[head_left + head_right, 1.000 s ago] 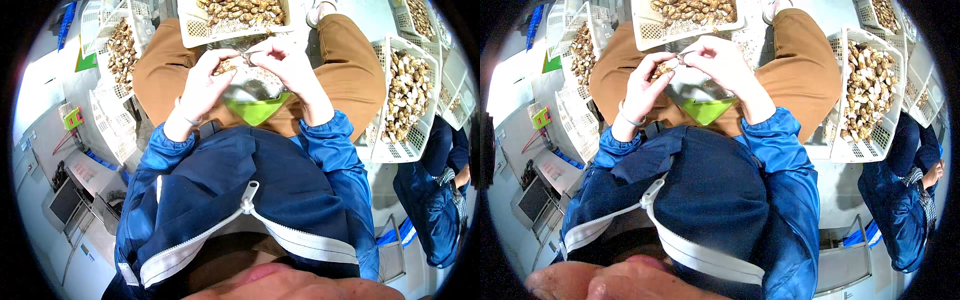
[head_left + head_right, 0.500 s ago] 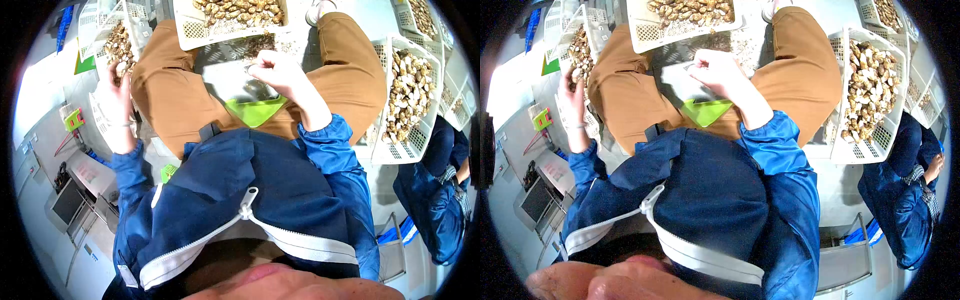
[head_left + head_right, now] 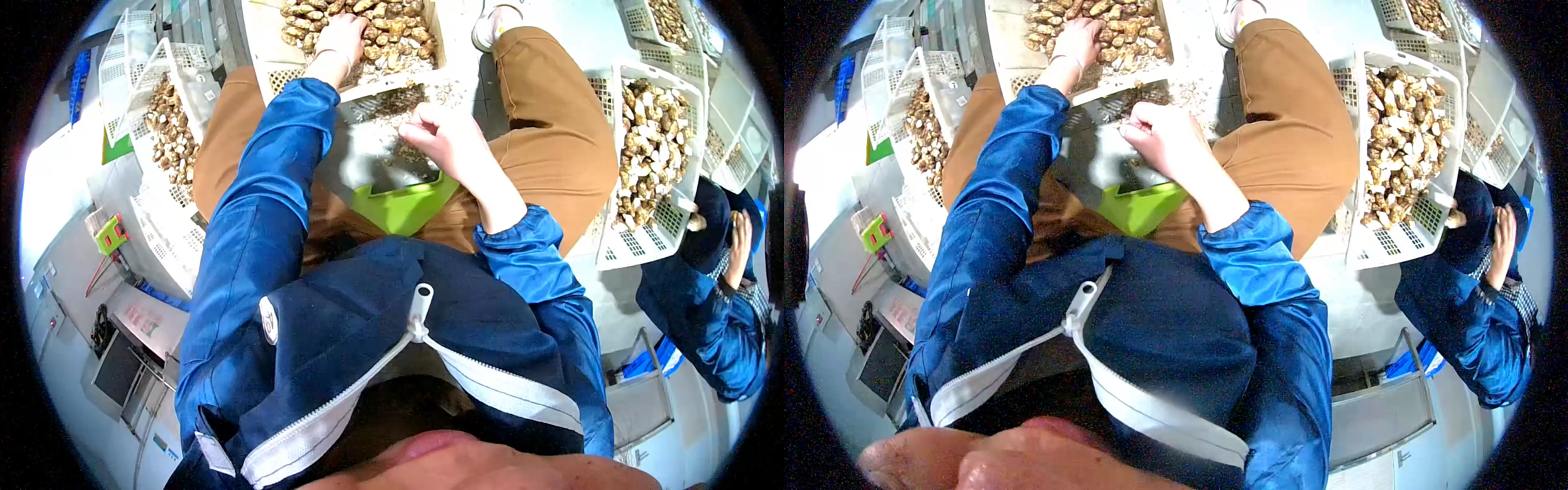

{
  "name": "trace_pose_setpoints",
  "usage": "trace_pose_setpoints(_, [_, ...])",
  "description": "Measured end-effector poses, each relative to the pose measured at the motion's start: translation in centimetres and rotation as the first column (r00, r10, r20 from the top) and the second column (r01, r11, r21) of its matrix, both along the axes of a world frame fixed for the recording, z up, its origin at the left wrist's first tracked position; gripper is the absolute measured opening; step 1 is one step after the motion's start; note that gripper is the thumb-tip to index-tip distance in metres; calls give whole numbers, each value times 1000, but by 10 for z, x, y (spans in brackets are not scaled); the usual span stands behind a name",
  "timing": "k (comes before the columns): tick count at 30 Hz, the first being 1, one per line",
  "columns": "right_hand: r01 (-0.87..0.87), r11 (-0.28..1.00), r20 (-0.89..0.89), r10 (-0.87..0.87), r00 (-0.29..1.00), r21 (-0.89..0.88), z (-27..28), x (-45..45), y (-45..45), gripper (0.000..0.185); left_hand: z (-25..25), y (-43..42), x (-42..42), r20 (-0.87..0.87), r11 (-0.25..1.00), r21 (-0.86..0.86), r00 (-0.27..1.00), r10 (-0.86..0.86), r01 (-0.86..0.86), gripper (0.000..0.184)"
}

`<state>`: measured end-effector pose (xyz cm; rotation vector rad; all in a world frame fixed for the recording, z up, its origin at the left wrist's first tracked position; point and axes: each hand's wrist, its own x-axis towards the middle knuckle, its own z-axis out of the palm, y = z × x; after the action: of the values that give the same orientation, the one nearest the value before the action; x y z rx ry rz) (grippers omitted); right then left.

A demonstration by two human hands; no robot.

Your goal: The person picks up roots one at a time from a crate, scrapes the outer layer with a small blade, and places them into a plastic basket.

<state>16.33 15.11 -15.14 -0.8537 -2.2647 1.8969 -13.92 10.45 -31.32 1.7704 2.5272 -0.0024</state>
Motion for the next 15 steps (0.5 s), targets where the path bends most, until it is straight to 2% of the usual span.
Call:
trace_pose_setpoints(2, [3, 999, -61, -5, 998, -45, -2, -3, 3, 20, 6, -9, 1, 14, 985, 175, 1000, -16, 13, 38])
trace_pose_setpoints(3, [24, 999, -130, -29, 991, -40, -7, -5, 2, 19, 14, -6, -4, 137, 997, 71, 991, 3, -13, 40])
trace_pose_setpoints(4, [30, 997, -151, -41, 988, -73, -6, -6, 0, 20, 32, -10, -1, 184, 999, 36, 983, 17, -24, 41])
trace_pose_setpoints(5, [38, 994, -172, -56, 983, -106, -3, -6, 0, 21, 51, -18, 5, 409, 984, -33, 896, 171, -173, 44])
trace_pose_setpoints(6, [46, 990, -194, -73, 978, -136, 2, -6, 0, 21, 77, -28, 18, 596, 946, -129, 739, 315, -299, 47])
trace_pose_setpoints(8, [64, 995, -174, -76, 982, -74, 10, -4, 1, 17, 107, -51, 38, 920, 904, -168, 268, 287, -392, 53])
trace_pose_setpoints(9, [74, 996, -160, -81, 984, -54, 12, -4, 1, 15, 126, -62, 52, 967, 891, -161, 113, 229, -425, 55])
trace_pose_setpoints(10, [82, 996, -145, -86, 986, -32, 15, -3, 2, 14, 147, -71, 70, 987, 875, -158, -43, 156, -458, 58])
trace_pose_setpoints(11, [41, 989, -71, -51, 996, -145, 17, 1, 7, 16, 177, -75, 88, 960, 860, -206, -266, 86, -467, 57])
trace_pose_setpoints(12, [53, 980, -120, -77, 990, -192, 15, 0, 5, 15, 186, -85, 100, 913, 815, -243, -407, 10, -526, 54])
trace_pose_setpoints(14, [70, 955, -207, -134, 969, -289, 10, 3, -3, 14, 187, -108, 114, 851, 830, -148, -497, -171, -538, 49])
trace_pose_setpoints(15, [104, 957, -187, -159, 969, -272, 28, 5, -7, 13, 194, -113, 123, 801, 828, -133, -551, -235, -546, 46])
